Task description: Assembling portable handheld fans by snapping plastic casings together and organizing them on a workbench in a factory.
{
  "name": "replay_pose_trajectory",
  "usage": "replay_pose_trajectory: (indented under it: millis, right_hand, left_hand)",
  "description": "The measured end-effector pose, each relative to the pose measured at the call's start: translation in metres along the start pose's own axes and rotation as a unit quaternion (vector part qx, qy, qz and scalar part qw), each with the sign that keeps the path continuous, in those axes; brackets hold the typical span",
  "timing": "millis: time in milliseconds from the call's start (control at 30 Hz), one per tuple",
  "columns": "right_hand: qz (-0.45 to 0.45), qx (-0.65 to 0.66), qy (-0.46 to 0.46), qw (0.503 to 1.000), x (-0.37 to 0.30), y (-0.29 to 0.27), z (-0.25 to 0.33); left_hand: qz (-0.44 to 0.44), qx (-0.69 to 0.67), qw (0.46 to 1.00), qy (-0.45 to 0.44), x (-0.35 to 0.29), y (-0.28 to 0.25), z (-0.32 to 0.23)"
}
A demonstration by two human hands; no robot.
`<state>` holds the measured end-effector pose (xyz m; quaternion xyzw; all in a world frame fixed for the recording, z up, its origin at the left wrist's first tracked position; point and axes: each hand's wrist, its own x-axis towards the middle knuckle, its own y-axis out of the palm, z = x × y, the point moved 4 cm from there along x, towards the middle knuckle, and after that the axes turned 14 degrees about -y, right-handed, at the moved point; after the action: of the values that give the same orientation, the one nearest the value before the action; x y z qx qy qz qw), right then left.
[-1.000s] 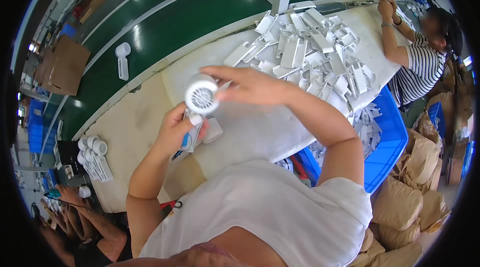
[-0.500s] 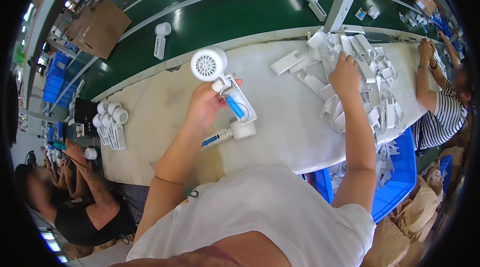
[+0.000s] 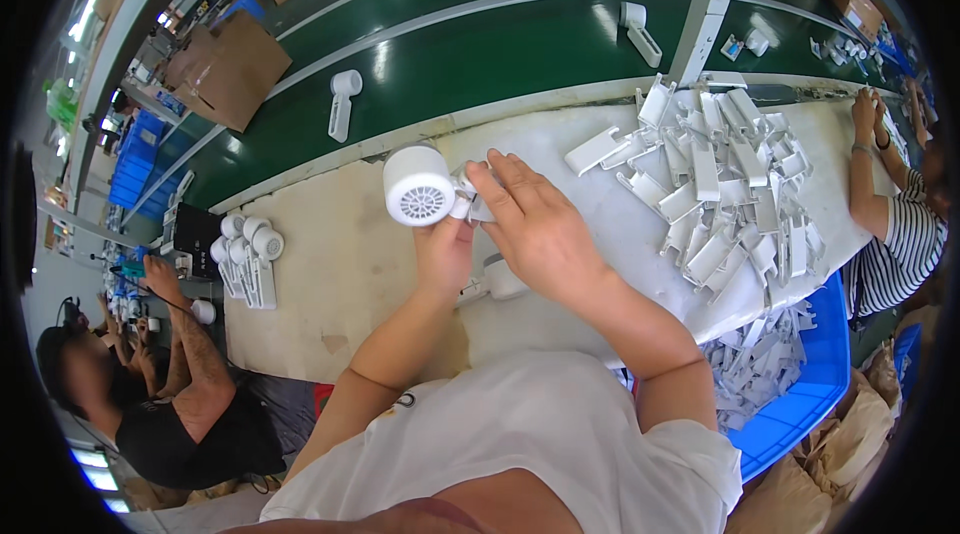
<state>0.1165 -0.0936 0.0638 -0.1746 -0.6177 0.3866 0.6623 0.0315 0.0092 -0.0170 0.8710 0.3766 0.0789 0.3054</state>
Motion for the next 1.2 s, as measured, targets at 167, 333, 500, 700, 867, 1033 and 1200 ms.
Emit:
replay_pose_trajectory:
  millis: [167, 333, 500, 700, 867, 1033, 1200]
  right_hand:
    - [0.012, -0.016, -0.046, 0.999, 0.008, -0.001, 0.008]
    - [-0.071, 0.250, 0.140, 0.956, -0.014, -0.007, -0.021]
    - [-0.074, 0.451, 0.260, 0.850, -0.025, 0.015, -0.025]
    - [-0.139, 0.330, 0.077, 0.930, -0.004, 0.006, -0.016]
    - [-0.122, 0.395, 0.155, 0.897, -0.020, 0.048, -0.013]
    - [0.071, 0.470, 0.262, 0.840, -0.026, 0.060, -0.011]
    - [0.163, 0.222, 0.044, 0.960, -0.050, 0.047, 0.000]
  left_hand:
    - [-0.070, 0.036, 0.994, 0.070, -0.010, 0.006, -0.004]
    - [0.044, -0.072, 0.990, 0.115, -0.013, 0.012, -0.025]
    - [0.057, -0.089, 0.987, 0.121, -0.019, 0.024, -0.029]
    - [0.075, -0.105, 0.985, 0.116, -0.018, 0.030, -0.054]
    - [0.026, -0.102, 0.988, 0.111, -0.018, 0.000, -0.046]
    - [-0.042, 0.081, 0.992, 0.086, -0.014, -0.027, -0.060]
    - [-0.294, 0.675, 0.671, 0.090, -0.015, -0.143, -0.152]
